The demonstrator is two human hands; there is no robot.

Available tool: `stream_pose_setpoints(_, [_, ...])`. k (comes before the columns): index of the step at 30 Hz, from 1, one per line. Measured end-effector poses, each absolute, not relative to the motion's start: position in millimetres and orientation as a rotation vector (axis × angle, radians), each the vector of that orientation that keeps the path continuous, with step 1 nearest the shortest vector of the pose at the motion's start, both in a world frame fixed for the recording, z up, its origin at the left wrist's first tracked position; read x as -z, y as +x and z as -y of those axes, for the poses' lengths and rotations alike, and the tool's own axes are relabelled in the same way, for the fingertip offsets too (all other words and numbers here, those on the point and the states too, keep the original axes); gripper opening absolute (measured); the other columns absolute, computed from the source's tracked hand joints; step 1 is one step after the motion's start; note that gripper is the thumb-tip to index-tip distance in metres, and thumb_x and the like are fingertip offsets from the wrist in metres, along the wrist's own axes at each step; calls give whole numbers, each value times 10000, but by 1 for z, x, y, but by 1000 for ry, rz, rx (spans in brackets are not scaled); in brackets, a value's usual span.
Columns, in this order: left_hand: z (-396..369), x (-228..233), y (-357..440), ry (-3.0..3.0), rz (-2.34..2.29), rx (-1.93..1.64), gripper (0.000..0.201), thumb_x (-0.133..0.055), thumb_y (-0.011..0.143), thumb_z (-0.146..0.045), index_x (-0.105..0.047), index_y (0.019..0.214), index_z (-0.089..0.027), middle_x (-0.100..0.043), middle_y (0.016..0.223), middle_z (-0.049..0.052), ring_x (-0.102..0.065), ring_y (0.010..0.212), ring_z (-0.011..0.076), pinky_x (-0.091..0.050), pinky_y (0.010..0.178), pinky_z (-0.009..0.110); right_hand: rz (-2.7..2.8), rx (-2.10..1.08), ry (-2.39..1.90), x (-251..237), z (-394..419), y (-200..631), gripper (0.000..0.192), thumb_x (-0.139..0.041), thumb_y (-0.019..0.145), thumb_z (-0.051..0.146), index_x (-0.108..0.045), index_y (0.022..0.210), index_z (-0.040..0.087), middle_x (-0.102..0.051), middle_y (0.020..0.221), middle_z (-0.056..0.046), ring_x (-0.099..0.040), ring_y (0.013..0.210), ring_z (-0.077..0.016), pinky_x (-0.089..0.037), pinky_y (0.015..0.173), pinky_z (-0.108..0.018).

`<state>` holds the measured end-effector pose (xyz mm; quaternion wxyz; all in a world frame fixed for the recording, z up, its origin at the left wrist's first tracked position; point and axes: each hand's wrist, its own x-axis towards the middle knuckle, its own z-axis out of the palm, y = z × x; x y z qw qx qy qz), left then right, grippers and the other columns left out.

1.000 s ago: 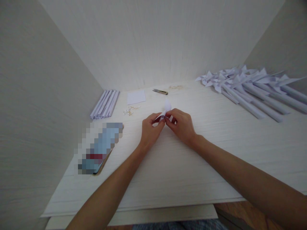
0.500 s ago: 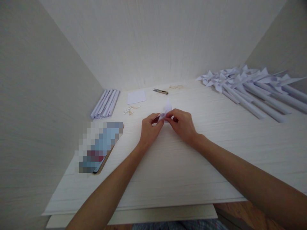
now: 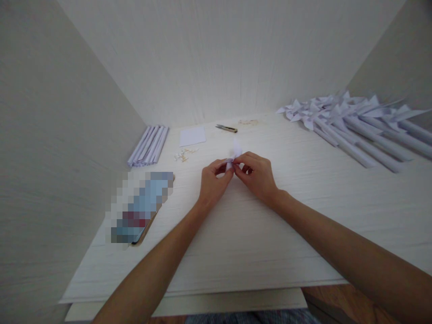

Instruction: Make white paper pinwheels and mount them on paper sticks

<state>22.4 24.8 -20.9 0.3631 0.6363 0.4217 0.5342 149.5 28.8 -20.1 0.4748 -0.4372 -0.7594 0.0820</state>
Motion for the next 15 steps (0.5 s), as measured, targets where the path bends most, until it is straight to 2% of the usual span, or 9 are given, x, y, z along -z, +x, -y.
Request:
stream_pose_setpoints(9, [-20,17,25,1690,-1092,-1375,175,-529,698,-146,-636,836,-159,-634,840,42,-578,804,142,-465,772,280,1756,-186,-1083,18,-29,145,63,-530,668,115,-548,656,175,-568,650,11,-479,461,-65,-398,462,-198])
stream_pose_setpoints(15, [-21,18,24,1686,-1101,-1398,225,-531,707,-155,-626,910,-162,-636,910,51,-577,861,153,-451,816,296,1655,-351,-1073,17,-29,143,57,-523,657,118,-535,684,167,-588,670,-7,-548,540,-95,-425,443,-191])
